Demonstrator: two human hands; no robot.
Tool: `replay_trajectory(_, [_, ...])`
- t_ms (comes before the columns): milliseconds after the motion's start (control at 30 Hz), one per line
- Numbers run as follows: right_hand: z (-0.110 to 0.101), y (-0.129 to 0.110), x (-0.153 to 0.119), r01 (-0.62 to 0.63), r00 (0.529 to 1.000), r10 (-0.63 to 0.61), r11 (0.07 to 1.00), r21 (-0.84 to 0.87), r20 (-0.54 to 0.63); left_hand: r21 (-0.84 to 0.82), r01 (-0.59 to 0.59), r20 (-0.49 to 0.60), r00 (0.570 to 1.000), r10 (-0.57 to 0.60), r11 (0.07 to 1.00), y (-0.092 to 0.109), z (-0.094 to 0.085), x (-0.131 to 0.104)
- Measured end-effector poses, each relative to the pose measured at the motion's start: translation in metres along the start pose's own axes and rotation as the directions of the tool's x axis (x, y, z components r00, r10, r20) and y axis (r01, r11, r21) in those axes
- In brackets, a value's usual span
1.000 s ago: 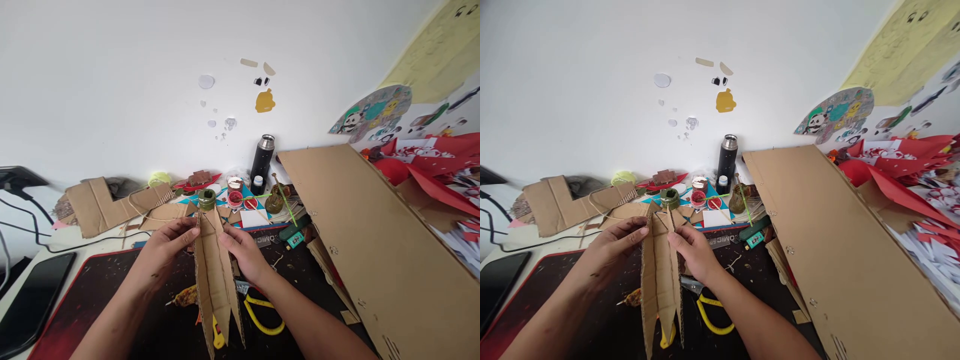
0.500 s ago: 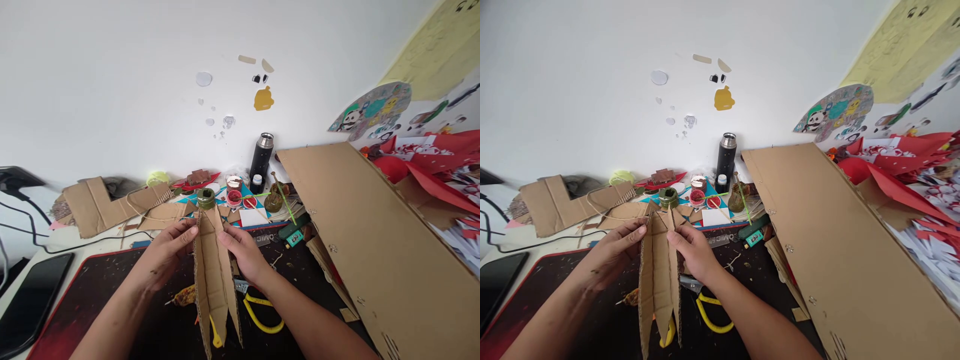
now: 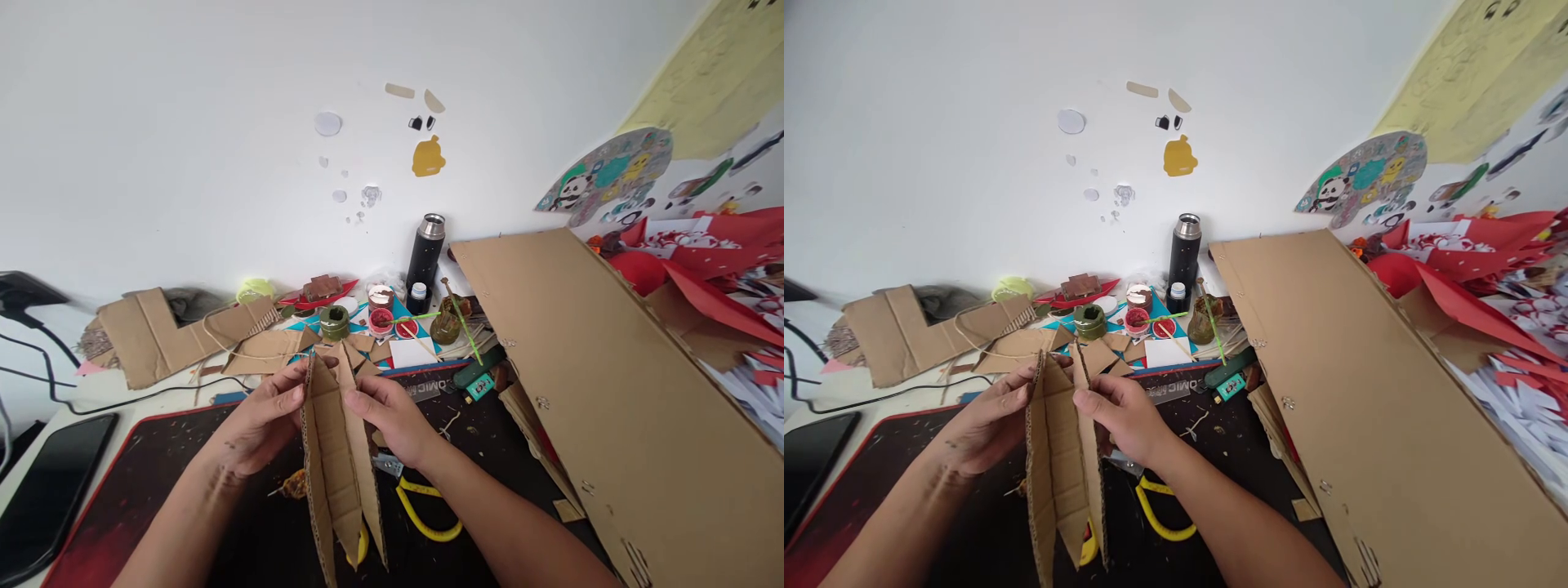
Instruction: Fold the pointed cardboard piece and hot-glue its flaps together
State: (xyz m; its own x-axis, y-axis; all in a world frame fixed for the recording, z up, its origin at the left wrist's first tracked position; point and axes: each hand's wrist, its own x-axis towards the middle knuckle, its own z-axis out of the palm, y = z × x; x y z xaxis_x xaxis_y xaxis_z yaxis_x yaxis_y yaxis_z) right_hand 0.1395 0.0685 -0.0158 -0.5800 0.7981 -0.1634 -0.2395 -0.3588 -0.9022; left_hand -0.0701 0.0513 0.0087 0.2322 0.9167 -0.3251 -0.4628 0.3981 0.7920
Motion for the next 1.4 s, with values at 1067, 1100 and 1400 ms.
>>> replay_trajectory(1067, [-0.007, 0.004, 0.009, 0.037, 0.980, -0.057, 0.993, -0.109, -0.189, 0.019, -0.100, -0.314, 0.944, 0.101, 0.995, 0.014, 0.005, 0.004])
replay_trajectory(1100, [-0.007, 0.003, 0.009, 0.058, 0.976, -0.081, 0.991, -0.121, -0.202, 0.042, -0.106, -0.316, 0.942, 0.114, 0.993, 0.014, 0.005, 0.005])
replay_trajectory(1400, [0.006, -0.001, -0.004, 0.156, 0.985, -0.169, 0.963, -0.220, -0.041, 0.386, -0.183, -0.259, 0.919, 0.297, 0.904, 0.011, 0.019, -0.002])
